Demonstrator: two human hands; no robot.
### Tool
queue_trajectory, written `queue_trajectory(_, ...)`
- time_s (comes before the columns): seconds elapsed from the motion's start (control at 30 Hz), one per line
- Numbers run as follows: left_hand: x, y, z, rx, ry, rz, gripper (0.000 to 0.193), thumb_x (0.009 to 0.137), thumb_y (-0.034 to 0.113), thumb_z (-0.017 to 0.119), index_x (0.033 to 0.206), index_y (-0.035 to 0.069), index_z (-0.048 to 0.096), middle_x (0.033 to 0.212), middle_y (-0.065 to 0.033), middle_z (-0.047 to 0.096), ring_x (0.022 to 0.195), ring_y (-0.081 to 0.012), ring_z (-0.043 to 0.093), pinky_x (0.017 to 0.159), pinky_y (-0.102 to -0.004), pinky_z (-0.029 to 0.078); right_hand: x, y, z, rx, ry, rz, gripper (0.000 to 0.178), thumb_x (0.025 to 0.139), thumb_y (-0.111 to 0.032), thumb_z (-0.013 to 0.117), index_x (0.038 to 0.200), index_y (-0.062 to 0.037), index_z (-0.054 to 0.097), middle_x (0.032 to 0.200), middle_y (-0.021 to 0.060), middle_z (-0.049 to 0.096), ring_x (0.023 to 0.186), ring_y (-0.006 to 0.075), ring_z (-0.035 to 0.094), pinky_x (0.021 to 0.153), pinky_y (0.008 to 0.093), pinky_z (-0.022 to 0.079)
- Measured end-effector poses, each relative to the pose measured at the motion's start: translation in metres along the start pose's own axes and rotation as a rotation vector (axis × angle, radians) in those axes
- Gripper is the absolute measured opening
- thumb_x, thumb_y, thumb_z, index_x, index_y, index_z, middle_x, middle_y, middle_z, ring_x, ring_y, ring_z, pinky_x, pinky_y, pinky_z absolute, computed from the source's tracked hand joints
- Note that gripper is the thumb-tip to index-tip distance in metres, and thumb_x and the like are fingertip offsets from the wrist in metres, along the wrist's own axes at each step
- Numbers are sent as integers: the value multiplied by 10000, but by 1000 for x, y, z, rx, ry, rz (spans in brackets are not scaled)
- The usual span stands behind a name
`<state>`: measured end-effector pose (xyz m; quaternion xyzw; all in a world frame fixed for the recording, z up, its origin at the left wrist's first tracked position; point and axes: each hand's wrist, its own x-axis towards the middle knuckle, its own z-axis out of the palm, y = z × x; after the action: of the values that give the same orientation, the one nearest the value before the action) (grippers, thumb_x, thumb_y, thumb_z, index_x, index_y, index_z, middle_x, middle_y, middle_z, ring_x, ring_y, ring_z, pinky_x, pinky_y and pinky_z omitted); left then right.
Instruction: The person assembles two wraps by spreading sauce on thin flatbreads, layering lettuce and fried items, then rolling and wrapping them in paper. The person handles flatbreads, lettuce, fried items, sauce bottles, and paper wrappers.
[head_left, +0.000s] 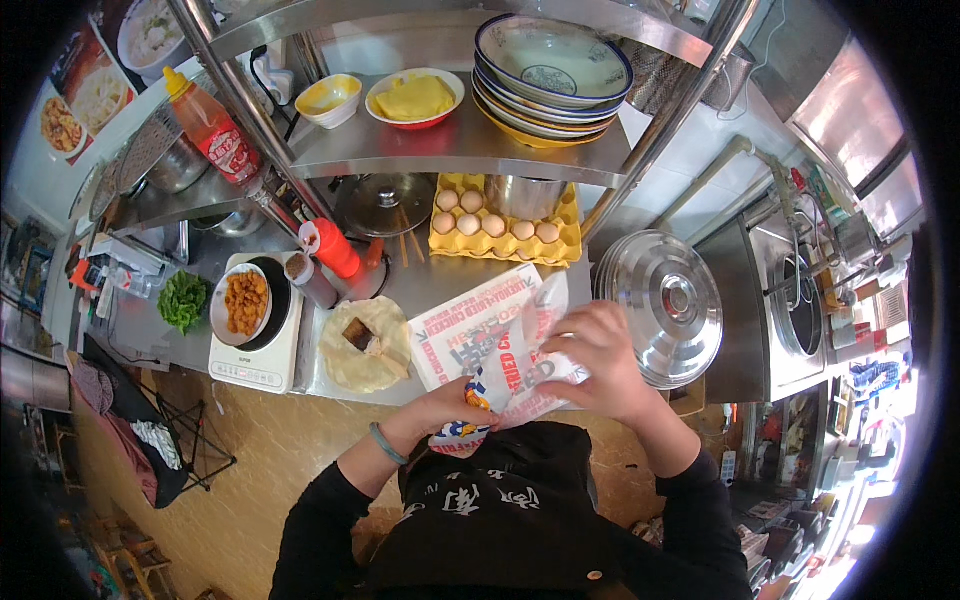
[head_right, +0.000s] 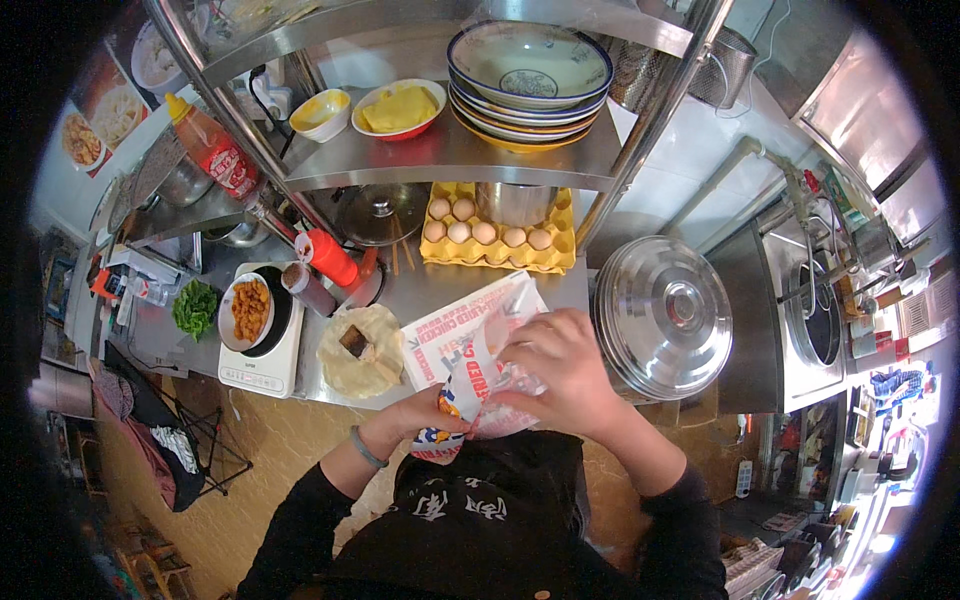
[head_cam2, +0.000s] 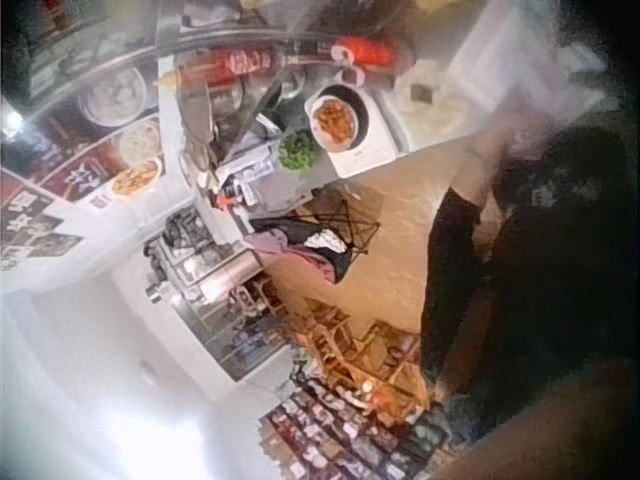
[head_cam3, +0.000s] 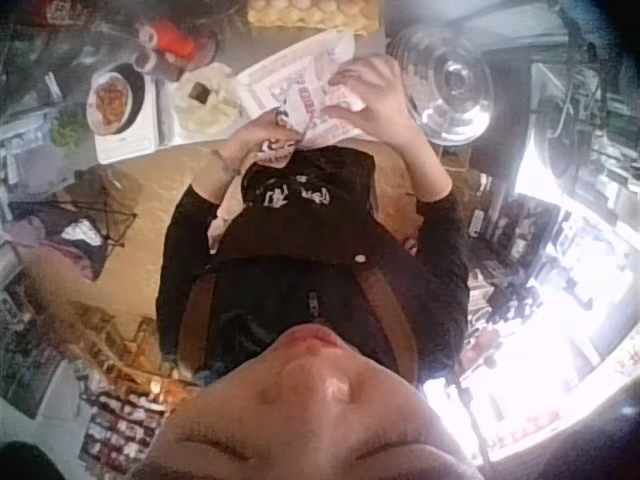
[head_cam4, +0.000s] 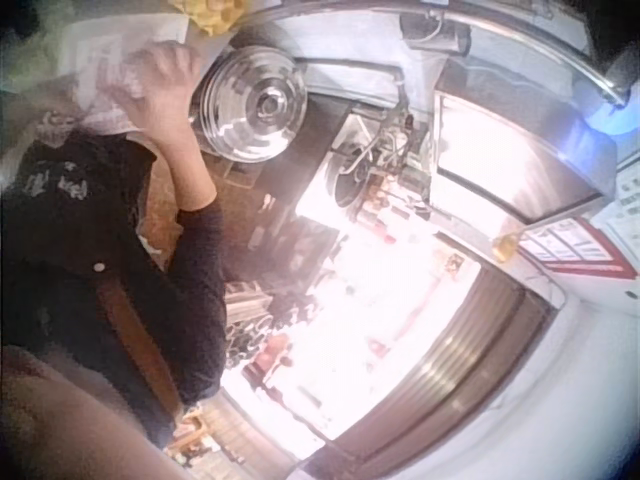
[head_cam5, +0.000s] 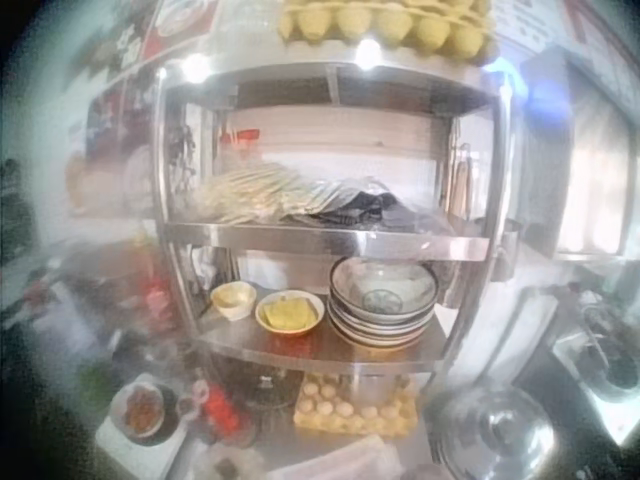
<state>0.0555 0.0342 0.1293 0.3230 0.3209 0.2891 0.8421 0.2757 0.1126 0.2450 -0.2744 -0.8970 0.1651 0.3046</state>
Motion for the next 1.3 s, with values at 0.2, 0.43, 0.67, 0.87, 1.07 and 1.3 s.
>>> queue_trajectory(0.2,-4,5,-6,253,-94,-91,316,700,127,729,968,42,584,823,-51,633,744,-145,606,678,-271,480,10,7,8,266,-508,324,160,683,-101,741,816,-95,653,827,26,621,752,169,581,936,388,347)
queue_trajectory(0.43,-11,-11,-22,153,-109,-220,281,684,146,738,897,12,613,802,-61,648,720,-135,607,673,-255,482,5,15,-9,86,-294,116,184,704,-124,717,876,-107,656,805,25,607,898,178,569,887,364,377)
queue_trajectory(0.67,-15,-4,-25,103,-234,-204,305,696,147,718,930,16,572,813,-78,617,744,-169,597,682,-287,477,10,14,1,400,-300,281,320,667,-159,747,961,-153,622,1077,6,548,1078,243,490,995,536,248)
queue_trajectory(0.87,-24,-6,-15,-203,-436,-350,329,700,153,704,946,-6,556,781,-94,599,731,-193,599,667,-297,479,-13,-12,29,-477,-260,-569,419,773,-223,584,1186,-194,515,1175,9,519,1165,238,438,945,577,297)
queue_trajectory(1.07,-27,-10,-20,-148,-477,-436,324,720,142,686,966,-21,550,793,-113,618,710,-204,611,643,-297,487,-29,7,55,-405,-389,-591,382,750,-202,555,1109,-70,561,915,36,558,936,183,533,948,472,343)
queue_trajectory(1.3,-28,3,-29,80,-441,-518,366,699,139,713,989,-15,552,803,-110,627,715,-199,612,635,-299,486,-16,6,38,-472,-494,-642,229,721,-148,544,890,-8,610,772,41,530,777,178,539,972,452,339)
